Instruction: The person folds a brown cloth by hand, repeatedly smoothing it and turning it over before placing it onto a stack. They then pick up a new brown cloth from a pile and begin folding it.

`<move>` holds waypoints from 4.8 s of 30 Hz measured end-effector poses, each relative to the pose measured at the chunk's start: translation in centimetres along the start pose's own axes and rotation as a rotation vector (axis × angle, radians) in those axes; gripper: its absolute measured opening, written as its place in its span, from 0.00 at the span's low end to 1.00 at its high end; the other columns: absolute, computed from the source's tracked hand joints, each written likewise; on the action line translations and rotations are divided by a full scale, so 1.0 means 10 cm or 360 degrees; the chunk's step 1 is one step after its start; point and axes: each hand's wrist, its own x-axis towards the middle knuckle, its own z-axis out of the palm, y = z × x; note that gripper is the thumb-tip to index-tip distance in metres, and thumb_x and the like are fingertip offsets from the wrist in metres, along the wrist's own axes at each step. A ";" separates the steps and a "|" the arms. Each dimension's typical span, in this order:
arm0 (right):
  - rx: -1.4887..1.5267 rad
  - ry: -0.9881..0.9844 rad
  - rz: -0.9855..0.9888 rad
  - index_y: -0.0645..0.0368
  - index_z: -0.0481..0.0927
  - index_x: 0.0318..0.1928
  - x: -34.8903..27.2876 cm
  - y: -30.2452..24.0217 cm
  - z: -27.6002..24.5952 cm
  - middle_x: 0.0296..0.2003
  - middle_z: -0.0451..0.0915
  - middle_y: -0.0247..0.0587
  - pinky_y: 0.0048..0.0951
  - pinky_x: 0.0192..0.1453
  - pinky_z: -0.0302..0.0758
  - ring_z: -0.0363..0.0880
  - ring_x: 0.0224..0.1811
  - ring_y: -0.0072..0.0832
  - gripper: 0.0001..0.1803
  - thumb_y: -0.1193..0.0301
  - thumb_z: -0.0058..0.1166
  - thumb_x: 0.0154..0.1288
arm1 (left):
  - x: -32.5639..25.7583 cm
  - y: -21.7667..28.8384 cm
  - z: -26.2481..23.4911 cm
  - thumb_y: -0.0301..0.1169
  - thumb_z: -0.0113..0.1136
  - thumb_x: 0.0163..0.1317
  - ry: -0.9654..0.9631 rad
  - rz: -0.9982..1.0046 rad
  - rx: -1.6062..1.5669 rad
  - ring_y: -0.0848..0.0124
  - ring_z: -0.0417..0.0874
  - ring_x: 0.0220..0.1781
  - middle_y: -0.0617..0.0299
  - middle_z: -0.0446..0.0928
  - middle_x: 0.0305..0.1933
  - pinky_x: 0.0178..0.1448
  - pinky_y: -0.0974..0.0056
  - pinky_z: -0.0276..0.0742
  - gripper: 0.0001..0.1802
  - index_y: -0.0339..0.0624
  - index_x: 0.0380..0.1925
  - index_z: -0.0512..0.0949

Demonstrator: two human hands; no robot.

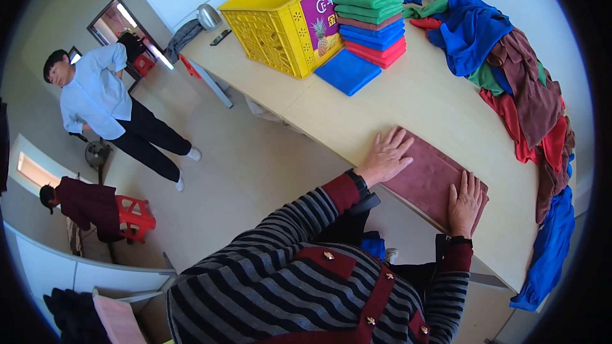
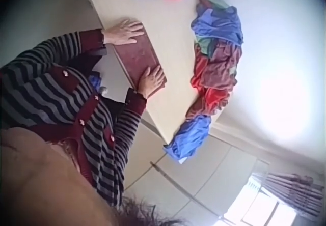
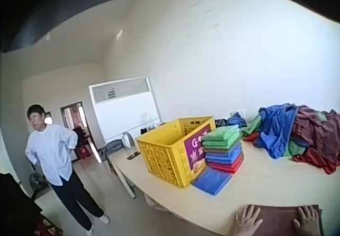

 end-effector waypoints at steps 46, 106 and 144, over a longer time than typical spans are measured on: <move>0.0101 0.0059 -0.0079 0.55 0.65 0.72 -0.14 -0.79 0.13 0.74 0.60 0.46 0.54 0.78 0.51 0.54 0.78 0.47 0.30 0.53 0.40 0.77 | 0.16 -0.23 -0.71 0.31 0.61 0.68 -0.0574 -0.0837 -0.2484 0.68 0.84 0.54 0.55 0.82 0.53 0.60 0.63 0.79 0.20 0.34 0.57 0.76; 0.0962 -0.0018 -0.0025 0.61 0.76 0.61 -0.51 -0.44 -0.54 0.65 0.71 0.51 0.53 0.72 0.60 0.64 0.72 0.45 0.26 0.57 0.47 0.71 | -0.08 1.29 -0.04 0.47 0.47 0.74 -0.0461 0.0691 0.0311 0.51 0.48 0.82 0.53 0.52 0.80 0.78 0.37 0.46 0.35 0.44 0.76 0.56; 0.0144 0.0190 0.0195 0.48 0.67 0.72 -0.05 -0.26 0.04 0.74 0.62 0.41 0.45 0.80 0.51 0.54 0.78 0.38 0.31 0.48 0.36 0.77 | -0.21 0.98 0.20 0.51 0.48 0.73 -0.0161 0.0735 -0.0100 0.52 0.54 0.80 0.48 0.57 0.78 0.79 0.41 0.49 0.37 0.40 0.74 0.59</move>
